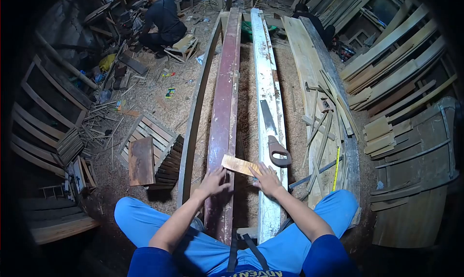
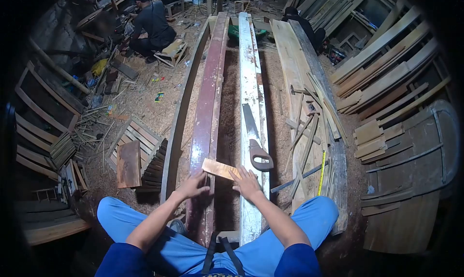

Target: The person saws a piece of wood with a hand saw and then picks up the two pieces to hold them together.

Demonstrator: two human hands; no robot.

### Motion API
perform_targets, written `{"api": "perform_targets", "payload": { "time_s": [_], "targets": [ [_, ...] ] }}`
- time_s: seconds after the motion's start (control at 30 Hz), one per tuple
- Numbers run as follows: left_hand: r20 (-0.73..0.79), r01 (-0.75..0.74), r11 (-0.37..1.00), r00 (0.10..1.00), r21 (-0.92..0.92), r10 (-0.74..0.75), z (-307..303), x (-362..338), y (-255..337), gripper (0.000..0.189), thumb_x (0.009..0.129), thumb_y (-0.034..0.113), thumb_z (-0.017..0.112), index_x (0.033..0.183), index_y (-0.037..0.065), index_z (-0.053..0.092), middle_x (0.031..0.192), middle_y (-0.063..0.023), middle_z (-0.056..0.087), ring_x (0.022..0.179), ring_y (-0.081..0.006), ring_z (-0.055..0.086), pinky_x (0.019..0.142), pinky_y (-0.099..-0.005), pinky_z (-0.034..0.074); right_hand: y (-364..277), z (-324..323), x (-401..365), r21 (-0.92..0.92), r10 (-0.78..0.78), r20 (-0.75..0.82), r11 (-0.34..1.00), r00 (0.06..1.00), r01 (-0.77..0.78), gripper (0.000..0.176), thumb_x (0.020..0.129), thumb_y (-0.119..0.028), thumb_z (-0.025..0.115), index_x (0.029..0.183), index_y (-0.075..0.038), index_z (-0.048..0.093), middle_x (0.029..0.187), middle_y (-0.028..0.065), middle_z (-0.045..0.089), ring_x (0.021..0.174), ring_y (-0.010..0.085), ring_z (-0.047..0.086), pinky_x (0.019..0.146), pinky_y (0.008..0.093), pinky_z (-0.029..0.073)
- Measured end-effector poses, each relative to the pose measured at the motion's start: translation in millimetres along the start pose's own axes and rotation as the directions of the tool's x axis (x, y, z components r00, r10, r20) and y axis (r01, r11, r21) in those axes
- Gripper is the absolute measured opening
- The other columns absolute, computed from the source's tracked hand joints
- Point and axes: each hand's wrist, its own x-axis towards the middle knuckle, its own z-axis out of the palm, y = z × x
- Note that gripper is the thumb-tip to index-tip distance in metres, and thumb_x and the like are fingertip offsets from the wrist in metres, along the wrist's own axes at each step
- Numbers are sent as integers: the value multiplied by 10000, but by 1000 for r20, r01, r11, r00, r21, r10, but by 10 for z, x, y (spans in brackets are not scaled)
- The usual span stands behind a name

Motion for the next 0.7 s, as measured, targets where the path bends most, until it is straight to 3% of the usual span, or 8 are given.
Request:
{"api": "perform_targets", "payload": {
  "time_s": [0.03,0.13,0.2,0.23,0.33,0.53,0.63,0.7],
  "targets": [
    [68,-20,987,998,157,9,30,-34,-8,895,934,578,694,1594,48,407,1628,-208,431,1512,-376,396,1274,-570,237,-13,45,-13,33,0,-4,999,1000,0,816,1010,-481,615,1693,-314,199,1723,147,274,1604,317,238,1290,535,196],
    [45,10,999,999,45,-12,-44,-29,46,846,984,571,631,1597,34,404,1639,-243,401,1526,-391,375,1281,-557,220,13,84,-68,64,-1,-34,998,999,4,790,1021,-350,626,1691,-332,208,1697,164,316,1576,328,294,1255,555,254],
    [21,-4,999,1000,42,3,-123,22,100,785,999,528,624,1578,34,431,1607,-223,452,1507,-390,398,1276,-541,243,22,83,-78,-91,70,-78,993,994,-77,793,1001,-239,631,1684,-333,240,1638,165,402,1492,328,412,1171,546,352],
    [20,-3,998,1000,57,1,-149,33,109,759,996,509,632,1561,34,453,1591,-217,474,1496,-390,413,1268,-543,254,22,98,-84,-38,74,-84,996,994,-78,806,972,-156,626,1674,-335,274,1575,156,470,1387,327,501,1081,525,411],
    [-54,-3,997,998,80,8,-171,-18,123,690,988,453,655,1514,31,510,1564,-203,509,1470,-384,444,1249,-537,284,78,164,15,-118,-26,-180,993,983,4,809,962,-117,616,1667,-340,290,1542,160,494,1340,331,528,1057,516,419],
    [-55,-51,995,997,86,56,-223,-77,93,594,976,378,682,1464,58,576,1534,-191,546,1470,-373,446,1242,-524,299,-51,104,59,-130,14,-152,991,988,-34,851,943,-102,650,1671,-340,279,1611,192,426,1515,342,372,1226,550,287],
    [-90,-127,989,987,69,133,-266,-15,202,516,970,323,690,1414,69,620,1503,-179,575,1459,-357,462,1244,-526,298,0,-96,-84,22,32,-186,999,982,-29,799,951,-164,681,1657,-280,326,1629,201,395,1541,354,330,1240,563,267],
    [-114,-155,987,981,45,159,-318,47,393,487,976,309,683,1400,76,632,1489,-169,587,1457,-339,466,1251,-533,284,80,-214,-225,115,139,-247,987,959,-114,729,962,-224,695,1624,-214,389,1653,207,355,1559,367,294,1254,569,244]
  ]
}}
